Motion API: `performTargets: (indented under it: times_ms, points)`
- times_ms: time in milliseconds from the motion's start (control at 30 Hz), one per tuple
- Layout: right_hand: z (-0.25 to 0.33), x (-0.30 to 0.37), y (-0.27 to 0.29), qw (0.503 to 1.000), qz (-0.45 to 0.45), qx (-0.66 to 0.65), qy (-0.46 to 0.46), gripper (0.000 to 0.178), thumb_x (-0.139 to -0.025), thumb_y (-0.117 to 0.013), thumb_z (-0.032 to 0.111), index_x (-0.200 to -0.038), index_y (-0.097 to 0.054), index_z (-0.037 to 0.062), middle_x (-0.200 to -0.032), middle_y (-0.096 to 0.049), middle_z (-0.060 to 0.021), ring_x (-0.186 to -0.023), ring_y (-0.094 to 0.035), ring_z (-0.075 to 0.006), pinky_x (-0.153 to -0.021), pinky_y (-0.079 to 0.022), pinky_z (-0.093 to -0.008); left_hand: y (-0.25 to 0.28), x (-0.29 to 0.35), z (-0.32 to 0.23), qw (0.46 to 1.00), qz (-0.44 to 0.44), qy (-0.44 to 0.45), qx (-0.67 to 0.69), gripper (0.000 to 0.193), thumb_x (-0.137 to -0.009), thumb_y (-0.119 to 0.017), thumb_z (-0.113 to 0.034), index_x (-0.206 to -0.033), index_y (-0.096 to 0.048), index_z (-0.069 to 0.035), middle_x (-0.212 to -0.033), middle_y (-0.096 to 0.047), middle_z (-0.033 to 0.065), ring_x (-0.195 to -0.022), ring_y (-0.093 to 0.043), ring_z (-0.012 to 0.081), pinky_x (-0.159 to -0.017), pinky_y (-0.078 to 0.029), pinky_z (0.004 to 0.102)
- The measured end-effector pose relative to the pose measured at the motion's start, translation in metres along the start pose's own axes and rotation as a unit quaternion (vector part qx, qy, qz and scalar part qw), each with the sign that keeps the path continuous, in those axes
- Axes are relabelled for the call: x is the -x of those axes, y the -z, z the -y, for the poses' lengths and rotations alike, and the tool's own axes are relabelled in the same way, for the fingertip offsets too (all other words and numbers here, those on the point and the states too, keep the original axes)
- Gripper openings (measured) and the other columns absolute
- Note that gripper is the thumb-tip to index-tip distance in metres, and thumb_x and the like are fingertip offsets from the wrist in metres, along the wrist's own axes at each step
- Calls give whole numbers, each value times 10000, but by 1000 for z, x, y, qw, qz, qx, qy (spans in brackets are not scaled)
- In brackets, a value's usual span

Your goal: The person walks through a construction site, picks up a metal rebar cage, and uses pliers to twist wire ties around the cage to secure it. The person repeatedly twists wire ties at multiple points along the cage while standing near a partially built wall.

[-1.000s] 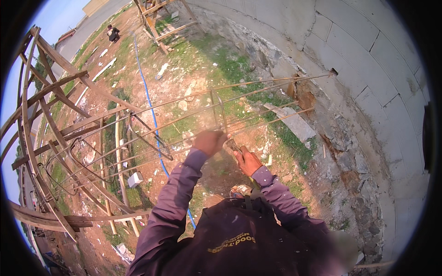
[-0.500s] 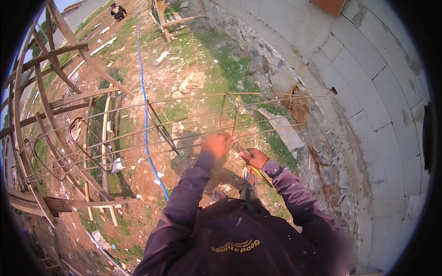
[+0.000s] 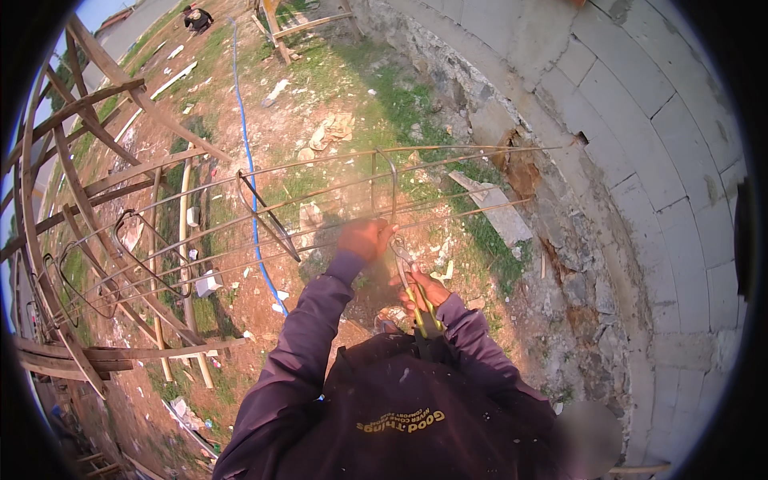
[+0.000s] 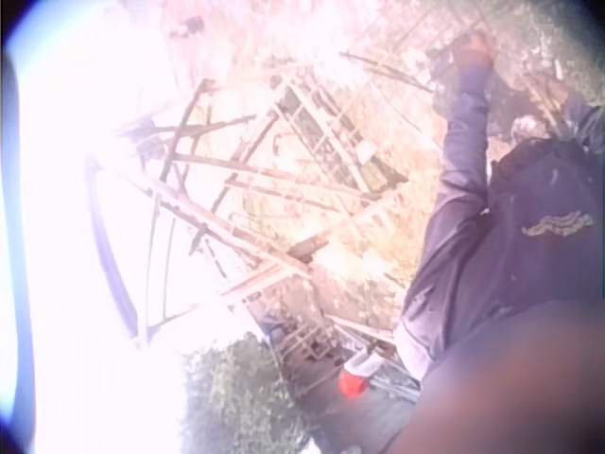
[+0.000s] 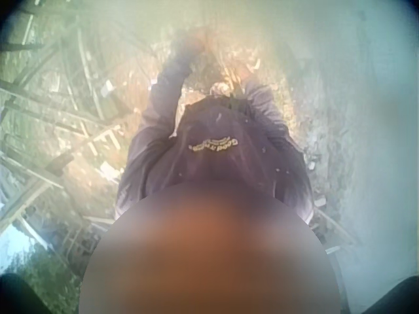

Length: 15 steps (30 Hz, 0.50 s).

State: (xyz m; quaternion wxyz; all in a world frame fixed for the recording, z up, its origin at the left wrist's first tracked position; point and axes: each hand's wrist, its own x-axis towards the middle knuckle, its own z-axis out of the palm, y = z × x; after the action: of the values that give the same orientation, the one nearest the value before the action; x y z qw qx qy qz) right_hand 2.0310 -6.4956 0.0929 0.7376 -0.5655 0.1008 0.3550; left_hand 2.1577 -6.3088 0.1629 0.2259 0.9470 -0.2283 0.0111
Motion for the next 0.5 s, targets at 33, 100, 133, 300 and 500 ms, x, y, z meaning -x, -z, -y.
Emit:
performTargets:
  times_ms: [33,100,133,300,500]
  points:
    - [1,0,5,990,89,-106,-31,382,-1017,-528,348,-1266,-563,61,-846,-590,-56,-766,-615,-162,-734,-524,-342,0,-1,1,1000,9,-8,3,444,-957,-524,-518,-927,-748,-135,-709,-675,173,-683,-669,376,-648,-535,474]
    - [2,-3,9,975,112,-176,-76,403,-1007,-564,254,-1380,-503,113,-898,-620,-53,-803,-636,-178,-766,-542,-330,0,-3,4,1000,-3,-12,9,443,-959,-523,-516,-946,-748,-134,-713,-676,174,-693,-670,377,-656,-536,473]
    - [2,-5,10,982,98,-151,-49,428,-1000,-569,216,-1407,-474,125,-926,-628,-60,-822,-642,-181,-779,-544,-335,-1,-1,4,1000,22,5,16,443,-960,-523,-515,-956,-748,-133,-715,-676,174,-697,-671,377,-660,-536,472]
    - [1,-18,6,993,-23,31,109,572,-973,-539,37,-1503,-351,146,-1038,-647,-74,-895,-648,-156,-820,-552,-317,-1,-2,6,999,41,16,8,464,-963,-505,-532,-998,-747,-138,-748,-686,172,-731,-675,377,-691,-541,465]
    - [-3,-22,-7,974,-152,132,108,326,-984,-584,208,-1257,-537,37,-824,-655,-102,-737,-645,-187,-674,-516,-325,8,-7,-3,998,55,32,4,487,-966,-479,-553,-1010,-750,-151,-760,-692,169,-752,-676,379,-708,-542,471]
